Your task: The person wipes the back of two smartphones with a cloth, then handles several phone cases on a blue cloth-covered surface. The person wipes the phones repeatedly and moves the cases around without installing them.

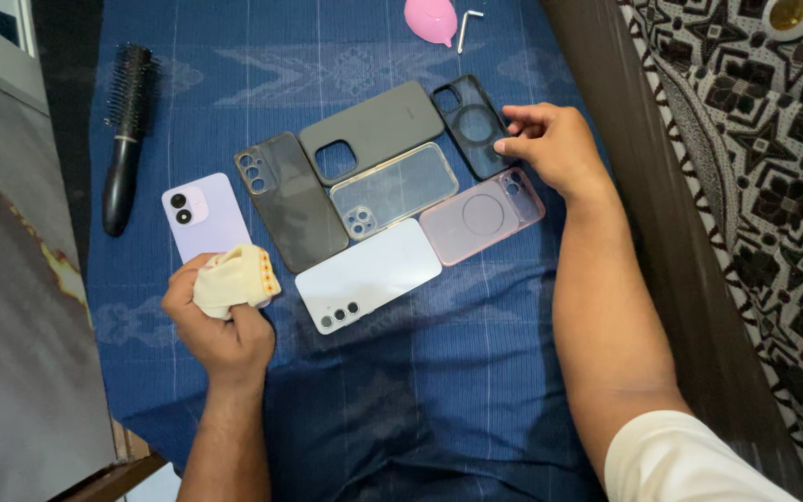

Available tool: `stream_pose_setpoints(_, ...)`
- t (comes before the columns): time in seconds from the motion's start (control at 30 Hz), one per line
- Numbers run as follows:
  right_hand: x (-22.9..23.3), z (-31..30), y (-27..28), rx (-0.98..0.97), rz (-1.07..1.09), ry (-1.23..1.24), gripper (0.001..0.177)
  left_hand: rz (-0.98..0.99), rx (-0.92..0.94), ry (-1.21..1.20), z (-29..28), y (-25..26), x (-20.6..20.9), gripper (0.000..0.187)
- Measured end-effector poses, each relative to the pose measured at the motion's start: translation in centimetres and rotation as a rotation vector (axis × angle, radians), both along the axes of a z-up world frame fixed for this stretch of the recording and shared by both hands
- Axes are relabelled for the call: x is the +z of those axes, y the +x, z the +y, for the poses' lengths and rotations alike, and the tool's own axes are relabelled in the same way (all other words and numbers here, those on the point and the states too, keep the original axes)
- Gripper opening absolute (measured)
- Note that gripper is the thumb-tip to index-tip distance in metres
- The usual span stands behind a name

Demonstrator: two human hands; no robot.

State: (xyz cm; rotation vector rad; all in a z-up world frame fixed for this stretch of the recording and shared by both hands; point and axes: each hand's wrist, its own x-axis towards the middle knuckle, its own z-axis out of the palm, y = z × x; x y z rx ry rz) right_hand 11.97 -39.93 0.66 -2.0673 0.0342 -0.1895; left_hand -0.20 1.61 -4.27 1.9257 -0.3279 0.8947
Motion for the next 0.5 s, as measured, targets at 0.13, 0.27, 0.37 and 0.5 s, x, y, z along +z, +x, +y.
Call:
stream_pose_setpoints(0.13, -0.20, 0.17, -0.22, 0.000, -0.012, 0.079, 0.058, -0.011, 0.007, 0.031, 0.01, 0.00, 0.45, 0.035)
stream_pose_setpoints(0.27, -0.16, 0.21, -0.40, 0.001, -0.012, 0.045, 0.052, -0.013, 0.012, 0.034, -0.08, 0.03, 0.62, 0.034)
stream_pose_setpoints(0.37, 0.04, 0.29, -0.45, 0.024, -0.022, -0.005, 0.048, -0.005, -0.008, -0.010, -0.22, -0.04, 0.69, 0.034)
stream_pose_setpoints(0.5, 0.16, 0.34, -0.51, 0.032, -0.037, -0.030, 0.047, 0.008, -0.003, -0.038, -0.03, -0.09, 0.28, 0.034)
